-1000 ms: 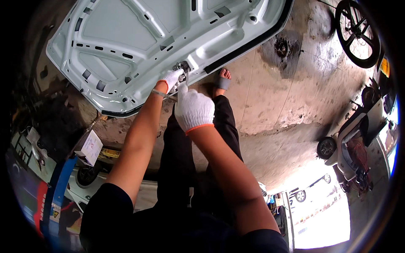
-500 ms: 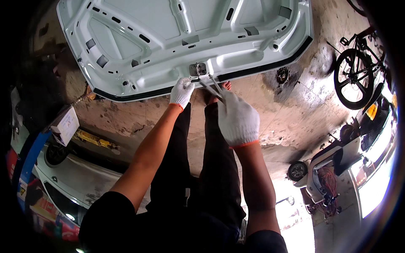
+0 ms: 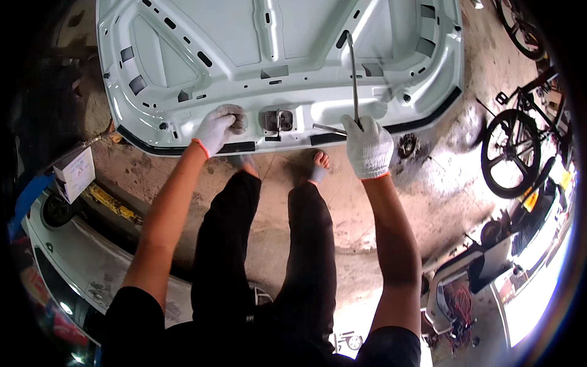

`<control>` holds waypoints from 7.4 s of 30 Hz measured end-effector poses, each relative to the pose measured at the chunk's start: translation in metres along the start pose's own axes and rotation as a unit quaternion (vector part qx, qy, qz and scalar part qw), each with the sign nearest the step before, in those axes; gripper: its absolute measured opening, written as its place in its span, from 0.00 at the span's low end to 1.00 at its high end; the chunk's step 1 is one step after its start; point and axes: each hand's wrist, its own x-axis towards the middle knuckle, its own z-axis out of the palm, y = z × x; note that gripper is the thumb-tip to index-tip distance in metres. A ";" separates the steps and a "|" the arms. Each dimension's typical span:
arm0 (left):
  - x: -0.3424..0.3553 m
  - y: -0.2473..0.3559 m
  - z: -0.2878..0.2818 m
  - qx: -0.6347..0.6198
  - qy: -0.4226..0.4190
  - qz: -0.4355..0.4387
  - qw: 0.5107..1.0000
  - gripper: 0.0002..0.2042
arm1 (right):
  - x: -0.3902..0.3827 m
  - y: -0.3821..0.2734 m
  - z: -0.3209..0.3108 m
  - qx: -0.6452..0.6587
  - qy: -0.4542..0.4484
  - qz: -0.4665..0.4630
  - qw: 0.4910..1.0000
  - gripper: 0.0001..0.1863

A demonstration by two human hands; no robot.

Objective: The person installs a rubber seal onto a detached car hood and then uses a wrench to tighten bolts on the hood latch mechanism.

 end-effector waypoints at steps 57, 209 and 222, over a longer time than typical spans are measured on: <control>0.006 0.090 0.008 -0.115 -0.394 0.201 0.890 0.15 | 0.017 -0.099 0.147 -0.209 -0.160 -0.302 0.916 0.05; 0.040 -0.092 -0.006 0.349 -0.083 0.175 0.917 0.14 | 0.047 -0.148 0.127 -0.059 -0.110 -0.263 0.957 0.07; 0.016 -0.082 -0.001 0.278 -0.111 0.027 0.954 0.11 | 0.040 -0.147 0.132 -0.077 -0.096 -0.255 0.959 0.06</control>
